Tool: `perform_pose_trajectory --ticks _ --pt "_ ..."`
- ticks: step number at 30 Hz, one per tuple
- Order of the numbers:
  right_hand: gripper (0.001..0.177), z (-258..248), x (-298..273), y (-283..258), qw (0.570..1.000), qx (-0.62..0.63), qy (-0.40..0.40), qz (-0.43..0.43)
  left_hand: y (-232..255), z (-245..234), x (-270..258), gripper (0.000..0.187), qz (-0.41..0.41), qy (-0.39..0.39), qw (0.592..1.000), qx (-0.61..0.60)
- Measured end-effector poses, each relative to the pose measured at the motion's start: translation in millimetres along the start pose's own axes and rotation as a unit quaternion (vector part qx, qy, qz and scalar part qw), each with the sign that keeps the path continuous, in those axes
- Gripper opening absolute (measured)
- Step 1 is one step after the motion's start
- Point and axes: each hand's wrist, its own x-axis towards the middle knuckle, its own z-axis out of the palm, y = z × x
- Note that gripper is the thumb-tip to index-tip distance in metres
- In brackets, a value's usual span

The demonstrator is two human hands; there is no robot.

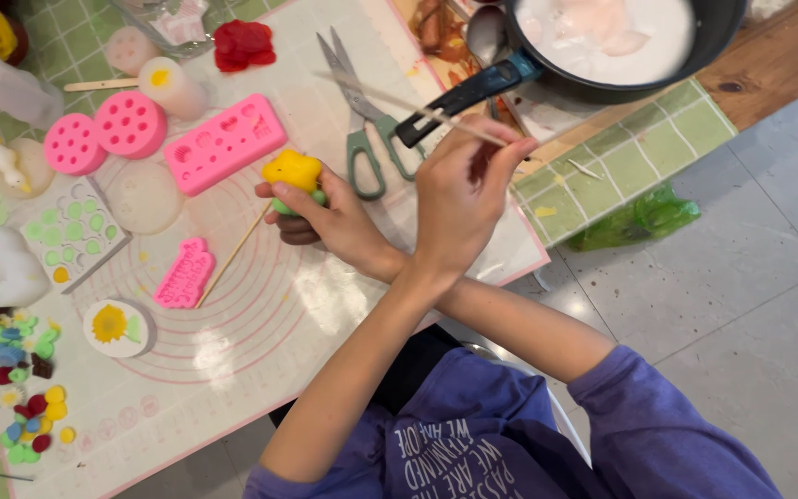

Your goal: Decorating a small star-shaped candle using a wooden stick to add details and preparing a tube of adhesive or paint.

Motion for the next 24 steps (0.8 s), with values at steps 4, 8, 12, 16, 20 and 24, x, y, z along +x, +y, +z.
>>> perform_pose_trajectory --ticks 4,8,12,16,20,24 --pt "0.030 -26.9 4.2 22.2 0.999 0.005 -0.030 0.013 4.4 -64.5 1.7 0.011 -0.041 0.036 0.989 -0.138" --pt "0.036 -19.6 -6.8 8.2 0.989 -0.124 -0.075 -0.021 21.2 -167.7 16.8 0.015 0.076 0.104 0.974 -0.187" --pt "0.040 17.1 -15.2 -17.5 0.991 -0.098 -0.082 0.035 6.3 -232.5 10.7 0.023 0.097 0.163 0.971 -0.145" --pt "0.039 14.7 -21.2 -15.2 0.988 -0.069 -0.125 0.066 -31.4 -239.1 -8.9 0.027 0.050 0.181 0.971 -0.151" --pt "0.041 21.1 -25.7 -19.4 0.981 -0.170 -0.089 0.036 -42.3 -228.2 -21.7 0.027 0.019 0.174 0.955 -0.241" --pt "0.038 8.6 -31.5 -12.1 0.973 -0.220 -0.067 0.025 -40.3 -216.8 -32.1 0.028 0.018 0.163 0.948 -0.272"
